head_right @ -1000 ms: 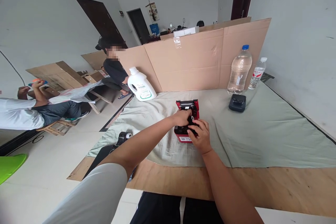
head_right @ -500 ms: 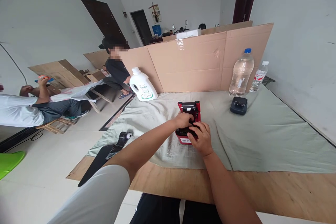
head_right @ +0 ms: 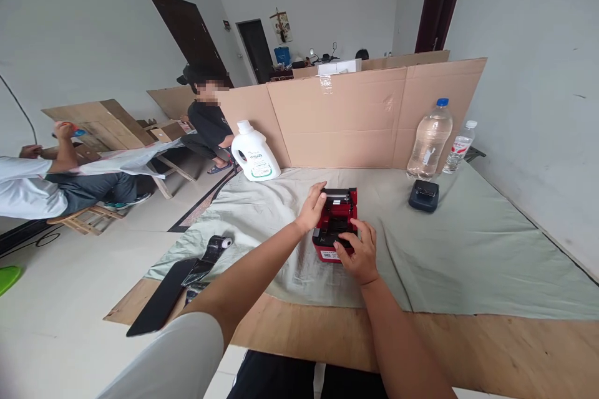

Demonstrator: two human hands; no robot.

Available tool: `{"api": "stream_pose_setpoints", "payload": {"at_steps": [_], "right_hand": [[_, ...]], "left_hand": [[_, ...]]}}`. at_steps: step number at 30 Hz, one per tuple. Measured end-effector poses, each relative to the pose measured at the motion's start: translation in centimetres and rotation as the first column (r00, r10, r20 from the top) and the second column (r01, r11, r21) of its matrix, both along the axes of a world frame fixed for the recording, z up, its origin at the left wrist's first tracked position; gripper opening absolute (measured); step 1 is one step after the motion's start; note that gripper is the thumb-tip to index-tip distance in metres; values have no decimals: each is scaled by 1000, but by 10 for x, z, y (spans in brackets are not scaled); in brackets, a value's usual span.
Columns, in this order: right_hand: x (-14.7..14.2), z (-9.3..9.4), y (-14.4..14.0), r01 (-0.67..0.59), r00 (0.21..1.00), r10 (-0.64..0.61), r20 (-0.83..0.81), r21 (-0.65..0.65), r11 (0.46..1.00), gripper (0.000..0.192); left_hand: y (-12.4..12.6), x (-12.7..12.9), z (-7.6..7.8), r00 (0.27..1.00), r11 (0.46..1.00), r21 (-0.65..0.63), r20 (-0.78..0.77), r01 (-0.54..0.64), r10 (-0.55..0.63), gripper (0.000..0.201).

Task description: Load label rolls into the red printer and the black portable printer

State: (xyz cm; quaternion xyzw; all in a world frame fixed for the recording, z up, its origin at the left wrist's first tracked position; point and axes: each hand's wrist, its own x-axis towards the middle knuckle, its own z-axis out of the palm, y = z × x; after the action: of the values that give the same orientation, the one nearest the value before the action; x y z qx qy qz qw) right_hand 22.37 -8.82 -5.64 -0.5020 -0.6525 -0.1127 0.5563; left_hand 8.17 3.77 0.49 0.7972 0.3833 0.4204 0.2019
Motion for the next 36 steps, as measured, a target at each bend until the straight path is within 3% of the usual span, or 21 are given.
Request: {"api": "stream_pose_setpoints", "payload": {"at_steps": [4,8,13,17,28,32,34,36], "right_hand": [[0,-1,0,10,1000,-10,9,13,1000,13],[0,-3,1,-6,1000,6,9,-2,1000,15],[1,-7,4,-69,997,68,-43,-22,997,44],[2,-11,7,-61,998,60,-27,-39,997,53],[4,-15,14,80,996,-79,31,-41,996,47],[0,-18,8,22,999,-26,-42,-95,995,45],[-6,-22,1,-3,985,-30,-167,-193,981,54],[-14,-25,-7,-18,932,-103,-348,-328,944,68]], "left_hand": [[-33,-12,-19,990,995,79,128,53,-63,49],[-65,-24,-43,987,989,134,139,67,-86,44],[-78,-23,-65,988,987,162,150,18,-43,42],[-77,-15,-72,978,982,184,209,-45,6,41],[-76,-12,-75,971,960,258,233,-107,46,40],[-79,-9,-76,943,990,123,333,-73,29,40],[-82,-4,-78,901,995,-52,422,-89,102,44],[-85,0,-82,841,950,-306,495,-70,221,54]]}}
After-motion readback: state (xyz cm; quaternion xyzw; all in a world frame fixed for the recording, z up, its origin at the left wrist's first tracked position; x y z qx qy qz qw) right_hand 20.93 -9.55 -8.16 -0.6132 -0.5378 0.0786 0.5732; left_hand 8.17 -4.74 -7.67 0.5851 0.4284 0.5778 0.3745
